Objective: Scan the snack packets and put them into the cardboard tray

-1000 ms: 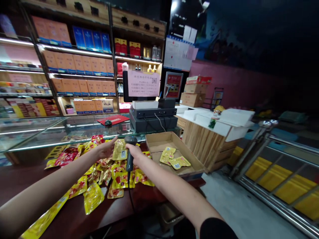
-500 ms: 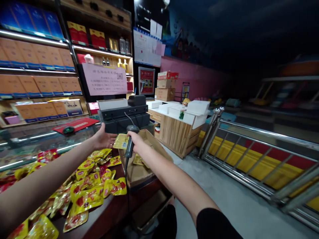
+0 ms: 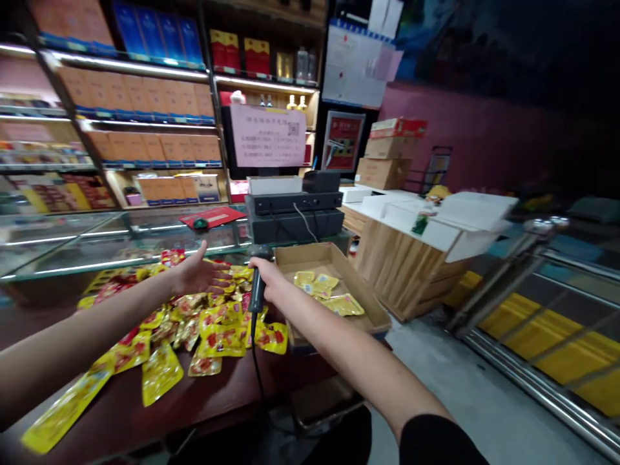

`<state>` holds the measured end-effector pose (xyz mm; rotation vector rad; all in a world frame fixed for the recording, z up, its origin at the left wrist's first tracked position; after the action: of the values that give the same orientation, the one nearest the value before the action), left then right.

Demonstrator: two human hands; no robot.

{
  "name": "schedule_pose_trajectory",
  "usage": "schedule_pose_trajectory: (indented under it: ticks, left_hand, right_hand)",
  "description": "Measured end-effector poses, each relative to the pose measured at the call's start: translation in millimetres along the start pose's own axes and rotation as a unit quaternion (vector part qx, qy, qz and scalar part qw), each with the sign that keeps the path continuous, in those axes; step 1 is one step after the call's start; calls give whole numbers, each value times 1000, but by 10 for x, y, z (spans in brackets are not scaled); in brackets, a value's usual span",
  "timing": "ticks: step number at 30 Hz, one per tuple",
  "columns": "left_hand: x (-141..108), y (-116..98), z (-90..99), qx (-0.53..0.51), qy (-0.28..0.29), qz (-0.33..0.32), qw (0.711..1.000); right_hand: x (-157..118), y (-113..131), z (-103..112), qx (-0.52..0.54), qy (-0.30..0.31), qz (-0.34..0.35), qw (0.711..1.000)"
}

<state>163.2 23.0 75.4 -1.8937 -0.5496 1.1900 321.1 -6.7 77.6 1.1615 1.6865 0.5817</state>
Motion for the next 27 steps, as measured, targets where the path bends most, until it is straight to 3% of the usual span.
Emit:
schedule_pose_trajectory:
  ticks: [4, 7, 10, 13, 16, 20, 27]
  left_hand:
    - [-591, 415, 447, -29, -30, -7, 999]
    - [-946, 820, 769, -32, -54, 22, 998]
    - [-1216, 1254, 1076, -15, -79, 71, 994]
    - [-1383, 1586, 1236, 6, -81, 99, 992]
    - [-1411, 1766, 1237, 0, -84, 109, 991]
    - [-1291, 1837, 1133, -25, -98, 108, 989]
    - [-1125, 1654, 852, 0, -105, 7, 994]
  right_hand:
    - [-20, -658, -557, -43, 60, -51, 996]
    - [-96, -1130, -860, -70, 99, -83, 989]
    - [-165, -1508, -1022, -107, 112, -108, 982]
    - [-188, -1736, -1088, -135, 102, -104, 980]
    - [-198, -1847, -1130, -150, 99, -91, 979]
    - [-216, -1817, -1108, -175, 78, -62, 980]
    - [-299, -1510, -916, -180, 31, -38, 982]
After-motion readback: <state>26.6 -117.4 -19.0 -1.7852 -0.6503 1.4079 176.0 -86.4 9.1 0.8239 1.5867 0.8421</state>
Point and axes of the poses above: each hand's wrist, its own x-axis towards the middle knuckle, its own z-axis out of the back of the hand, y = z × x, the point moved 8 cm from there along x, towards the middle knuckle, and after that the axes turned 6 degrees about x, right-handed, at the moved point
